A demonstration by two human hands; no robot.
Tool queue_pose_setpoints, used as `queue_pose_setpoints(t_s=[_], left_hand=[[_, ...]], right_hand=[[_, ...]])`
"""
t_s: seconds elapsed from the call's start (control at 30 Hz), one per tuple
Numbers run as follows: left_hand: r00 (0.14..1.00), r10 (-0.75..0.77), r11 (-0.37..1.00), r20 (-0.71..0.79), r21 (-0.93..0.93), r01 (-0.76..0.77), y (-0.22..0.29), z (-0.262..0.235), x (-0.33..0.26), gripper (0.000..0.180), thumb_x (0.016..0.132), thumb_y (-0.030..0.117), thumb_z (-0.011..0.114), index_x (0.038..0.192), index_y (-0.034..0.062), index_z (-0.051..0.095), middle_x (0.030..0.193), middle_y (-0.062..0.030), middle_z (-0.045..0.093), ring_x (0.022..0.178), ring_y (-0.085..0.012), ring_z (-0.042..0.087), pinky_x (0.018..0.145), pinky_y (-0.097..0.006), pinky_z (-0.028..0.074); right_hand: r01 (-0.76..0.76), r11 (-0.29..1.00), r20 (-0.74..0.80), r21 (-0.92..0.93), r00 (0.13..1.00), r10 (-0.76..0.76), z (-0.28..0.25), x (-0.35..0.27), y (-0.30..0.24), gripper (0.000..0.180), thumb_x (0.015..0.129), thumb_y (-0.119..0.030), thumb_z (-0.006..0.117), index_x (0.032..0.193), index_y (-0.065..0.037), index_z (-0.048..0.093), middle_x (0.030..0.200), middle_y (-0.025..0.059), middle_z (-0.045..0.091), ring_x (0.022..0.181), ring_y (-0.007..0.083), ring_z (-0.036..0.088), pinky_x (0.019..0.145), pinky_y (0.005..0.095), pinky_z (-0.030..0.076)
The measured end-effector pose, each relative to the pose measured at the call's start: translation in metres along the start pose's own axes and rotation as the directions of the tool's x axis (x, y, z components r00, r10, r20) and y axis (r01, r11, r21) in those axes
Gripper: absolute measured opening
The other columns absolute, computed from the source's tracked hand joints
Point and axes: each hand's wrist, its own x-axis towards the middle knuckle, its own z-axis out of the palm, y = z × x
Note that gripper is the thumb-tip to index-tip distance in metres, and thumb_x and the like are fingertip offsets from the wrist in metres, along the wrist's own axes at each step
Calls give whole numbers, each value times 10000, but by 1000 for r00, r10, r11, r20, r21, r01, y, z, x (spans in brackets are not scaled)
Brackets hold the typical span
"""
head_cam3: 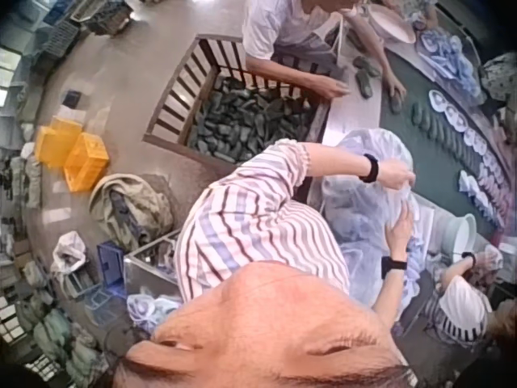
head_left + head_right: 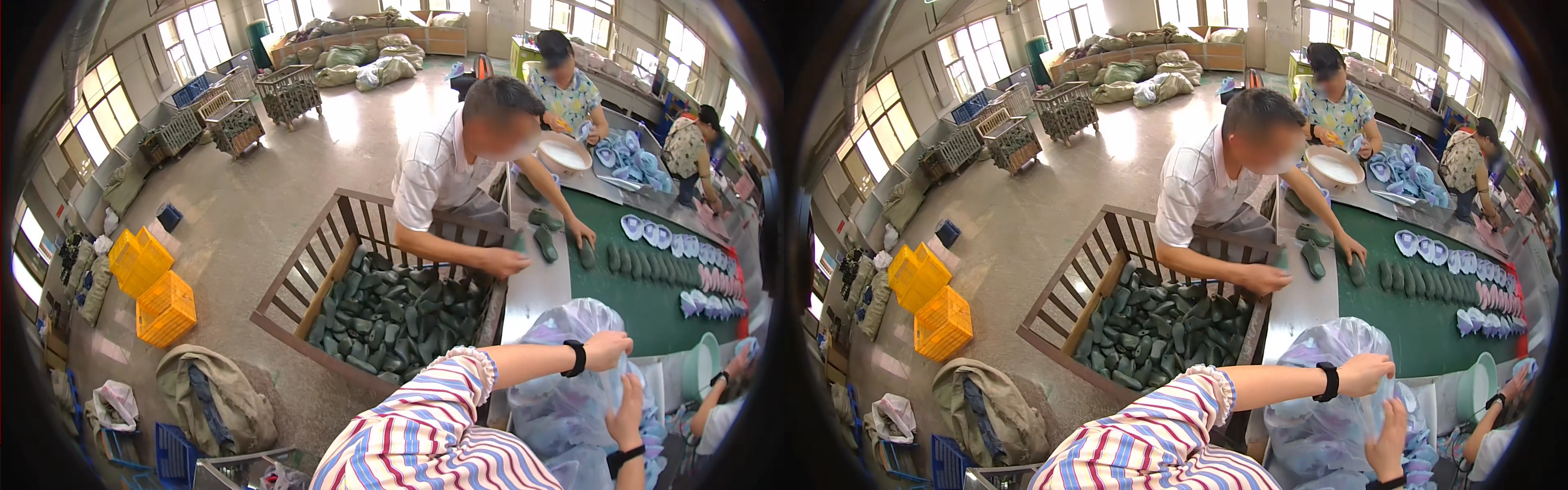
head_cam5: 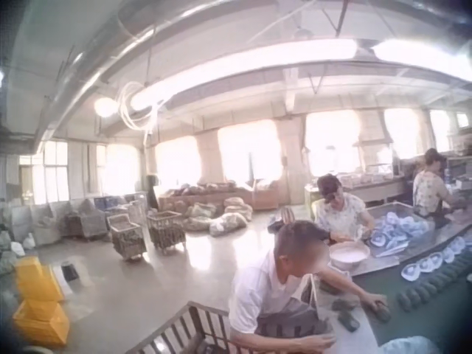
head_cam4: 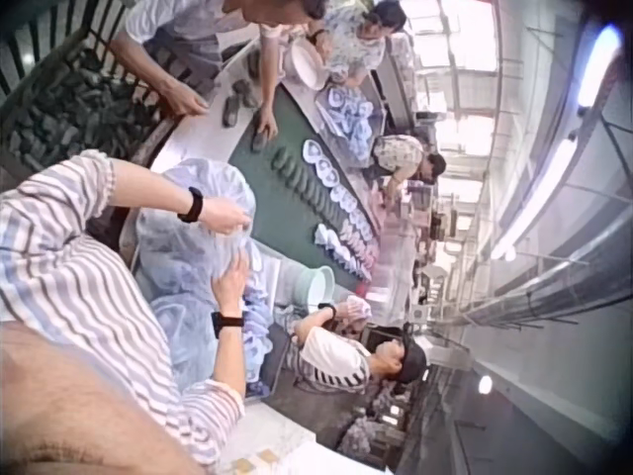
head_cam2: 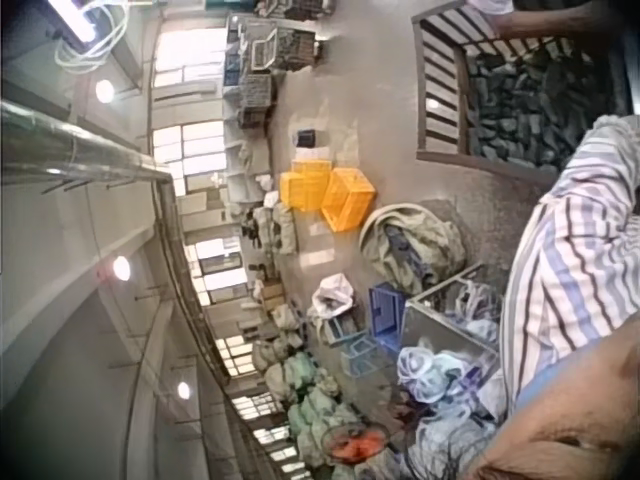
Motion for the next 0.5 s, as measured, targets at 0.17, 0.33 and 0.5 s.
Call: queue_pose_setpoints(t_s=[0.17, 0.33, 0.5], left_hand=[[818, -141, 973, -558, -232, 9, 2, -53, 36, 32, 723, 30, 533, 737, 52, 552, 759, -147, 547, 751, -354, 556, 670, -423, 446], [525, -567, 814, -635, -336, 474, -169, -91, -11, 144, 736, 129, 606, 693, -7, 585, 672, -131, 609, 644, -187, 587, 585, -347, 461], [507, -452, 743, -734, 5, 669, -118, -108, -47, 384, 689, 116, 621, 1029, -14, 497, 1033, -207, 485, 1029, -379, 453, 896, -454, 373]], right_hand=[[-142, 990, 414, 3, 901, 128, 30, -5, -6, 450, 607, -39, 624, 1046, -16, 530, 993, 216, 556, 960, 400, 543, 795, 439, 452], [-103, 991, 143, -81, 983, 113, 38, -40, 38, 35, 656, -29, 541, 672, -53, 562, 703, 170, 574, 689, 388, 560, 606, 473, 444], [-1, 947, -98, -322, 995, -32, -14, -21, 0, 67, 684, -75, 554, 672, -17, 585, 1245, 217, 477, 1200, 380, 408, 927, 425, 398]])
